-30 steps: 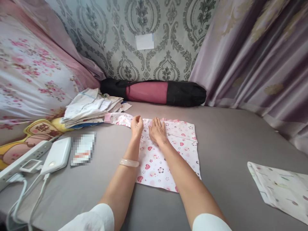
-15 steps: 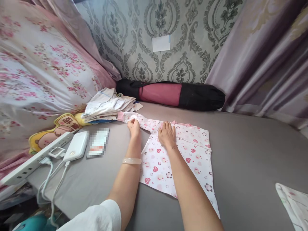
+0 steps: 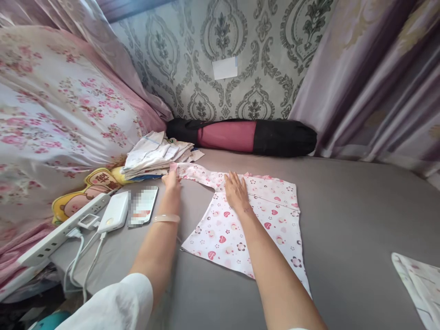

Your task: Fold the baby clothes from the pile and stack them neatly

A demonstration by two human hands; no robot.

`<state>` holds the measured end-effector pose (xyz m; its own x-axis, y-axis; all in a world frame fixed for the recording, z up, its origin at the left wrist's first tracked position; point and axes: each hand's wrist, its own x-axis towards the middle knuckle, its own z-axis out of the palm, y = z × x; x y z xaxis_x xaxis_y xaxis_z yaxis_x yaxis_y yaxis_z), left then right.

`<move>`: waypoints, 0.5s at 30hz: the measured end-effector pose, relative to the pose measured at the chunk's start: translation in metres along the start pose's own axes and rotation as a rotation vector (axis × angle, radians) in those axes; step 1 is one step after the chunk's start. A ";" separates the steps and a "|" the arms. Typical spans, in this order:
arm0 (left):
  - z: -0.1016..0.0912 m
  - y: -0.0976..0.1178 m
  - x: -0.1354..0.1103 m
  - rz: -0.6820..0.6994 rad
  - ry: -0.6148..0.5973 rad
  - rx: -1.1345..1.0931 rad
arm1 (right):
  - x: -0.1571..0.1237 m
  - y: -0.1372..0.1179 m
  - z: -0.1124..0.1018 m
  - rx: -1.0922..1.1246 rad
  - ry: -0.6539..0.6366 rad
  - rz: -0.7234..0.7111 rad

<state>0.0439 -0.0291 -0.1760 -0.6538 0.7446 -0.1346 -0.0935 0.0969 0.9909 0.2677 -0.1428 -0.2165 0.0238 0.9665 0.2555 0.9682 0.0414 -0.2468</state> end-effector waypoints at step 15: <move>-0.004 0.008 0.020 -0.184 0.002 -0.050 | 0.003 -0.006 -0.006 0.021 -0.142 0.005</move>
<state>0.0270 -0.0162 -0.1711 -0.6236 0.7159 -0.3140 -0.2492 0.1986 0.9479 0.2630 -0.1413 -0.2087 -0.0081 0.9928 0.1198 0.9626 0.0402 -0.2681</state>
